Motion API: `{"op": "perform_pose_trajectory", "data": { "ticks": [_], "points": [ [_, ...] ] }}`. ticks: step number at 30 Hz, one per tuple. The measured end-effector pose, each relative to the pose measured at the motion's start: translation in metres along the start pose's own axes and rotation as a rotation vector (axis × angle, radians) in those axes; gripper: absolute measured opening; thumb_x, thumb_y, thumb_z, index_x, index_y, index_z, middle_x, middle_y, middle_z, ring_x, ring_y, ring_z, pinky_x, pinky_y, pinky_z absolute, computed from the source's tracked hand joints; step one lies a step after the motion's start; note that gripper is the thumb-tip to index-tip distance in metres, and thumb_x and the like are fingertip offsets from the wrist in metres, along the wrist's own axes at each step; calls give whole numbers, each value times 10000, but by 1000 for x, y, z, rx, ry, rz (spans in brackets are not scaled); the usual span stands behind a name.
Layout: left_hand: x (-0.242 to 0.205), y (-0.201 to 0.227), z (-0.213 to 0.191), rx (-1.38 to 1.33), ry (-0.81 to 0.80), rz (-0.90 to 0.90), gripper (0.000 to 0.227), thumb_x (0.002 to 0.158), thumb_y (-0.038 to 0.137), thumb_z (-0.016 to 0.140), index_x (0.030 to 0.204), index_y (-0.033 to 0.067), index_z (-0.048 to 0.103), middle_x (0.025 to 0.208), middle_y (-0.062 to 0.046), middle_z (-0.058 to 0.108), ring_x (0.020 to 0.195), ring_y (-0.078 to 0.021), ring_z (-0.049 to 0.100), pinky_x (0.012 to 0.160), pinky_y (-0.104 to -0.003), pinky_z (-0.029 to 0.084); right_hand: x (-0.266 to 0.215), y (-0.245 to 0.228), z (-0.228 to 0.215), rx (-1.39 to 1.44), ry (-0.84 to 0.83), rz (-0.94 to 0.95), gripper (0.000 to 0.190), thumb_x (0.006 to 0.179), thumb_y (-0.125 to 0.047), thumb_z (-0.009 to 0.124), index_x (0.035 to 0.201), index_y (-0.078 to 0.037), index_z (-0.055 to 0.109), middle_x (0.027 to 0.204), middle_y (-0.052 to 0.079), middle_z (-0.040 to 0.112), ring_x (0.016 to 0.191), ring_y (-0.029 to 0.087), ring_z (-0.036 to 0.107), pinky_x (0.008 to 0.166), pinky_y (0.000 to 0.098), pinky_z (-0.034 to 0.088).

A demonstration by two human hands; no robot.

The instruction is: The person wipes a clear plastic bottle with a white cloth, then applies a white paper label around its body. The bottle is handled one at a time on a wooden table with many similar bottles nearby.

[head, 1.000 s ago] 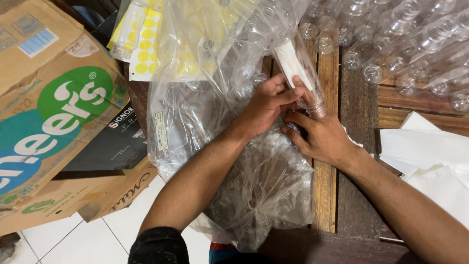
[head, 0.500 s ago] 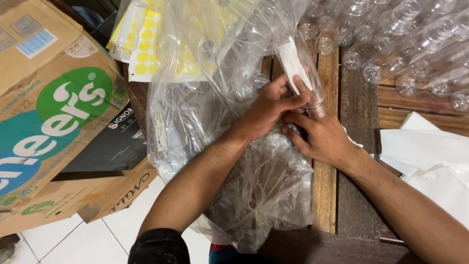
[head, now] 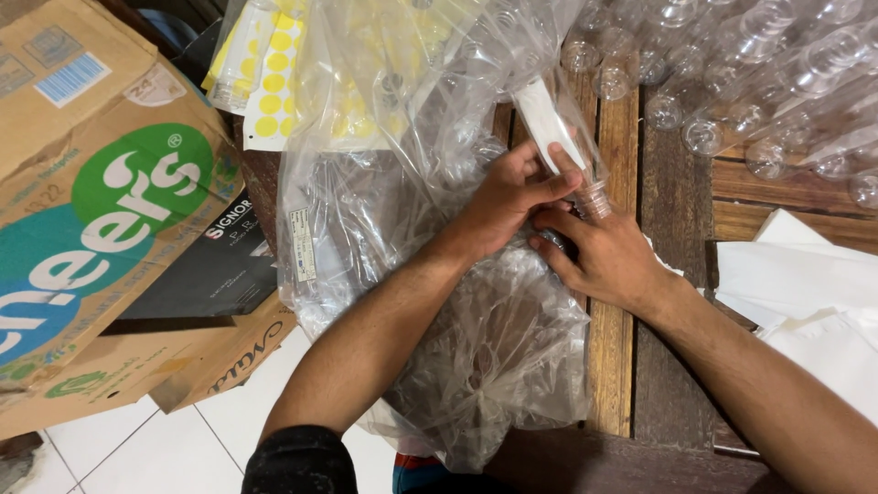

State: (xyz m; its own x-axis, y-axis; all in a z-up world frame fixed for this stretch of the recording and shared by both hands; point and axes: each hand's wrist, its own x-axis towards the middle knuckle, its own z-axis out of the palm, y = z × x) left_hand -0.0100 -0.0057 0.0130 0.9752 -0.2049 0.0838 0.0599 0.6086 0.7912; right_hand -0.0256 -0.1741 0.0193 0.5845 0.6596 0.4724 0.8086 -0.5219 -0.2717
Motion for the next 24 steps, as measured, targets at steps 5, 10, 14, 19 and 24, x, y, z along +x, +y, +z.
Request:
{"op": "perform_pose_trajectory", "data": {
  "ticks": [5, 10, 14, 19, 24],
  "points": [
    [11, -18, -17, -105, 49, -21, 596, 846, 75, 834, 1311, -44, 482, 1031, -136, 595, 952, -269, 690, 735, -364, 665, 0, 8, 4, 78, 9, -56, 170, 919, -239, 699, 982, -82, 703, 1569, 231, 417, 1180, 503, 618, 842, 555, 597],
    [7, -7, -6, -186, 48, -14, 503, 874, 77, 780, 1283, 9, 495, 1023, -85, 592, 960, -233, 690, 766, -337, 657, 2, 8, 2, 121, -44, -22, 143, 925, -202, 673, 957, -70, 719, 1586, 280, 368, 1150, 514, 637, 871, 570, 602],
    [5, -5, 1, -75, 75, 43, 550, 869, 130, 820, 1306, 21, 504, 1056, -83, 605, 971, -201, 680, 790, -324, 646, -1, 12, 7, 55, -31, -29, 183, 926, -264, 680, 1015, -109, 720, 1576, 245, 385, 1148, 487, 643, 849, 547, 610],
    [3, -3, 0, -61, 101, 73, 603, 823, 94, 865, 1290, -6, 498, 1037, -115, 627, 950, -214, 680, 803, -351, 632, 7, 0, -8, 55, -17, -44, 180, 920, -257, 694, 1000, -97, 710, 1625, 209, 342, 1120, 455, 662, 830, 528, 621],
    [8, -9, -11, -82, 17, 58, 632, 861, 65, 821, 1376, -1, 461, 1130, -166, 623, 1026, -268, 680, 871, -373, 635, 9, -5, -10, 91, -1, -42, 174, 927, -237, 696, 1008, -83, 713, 1661, 215, 252, 1110, 460, 658, 827, 539, 621]
  ]
}}
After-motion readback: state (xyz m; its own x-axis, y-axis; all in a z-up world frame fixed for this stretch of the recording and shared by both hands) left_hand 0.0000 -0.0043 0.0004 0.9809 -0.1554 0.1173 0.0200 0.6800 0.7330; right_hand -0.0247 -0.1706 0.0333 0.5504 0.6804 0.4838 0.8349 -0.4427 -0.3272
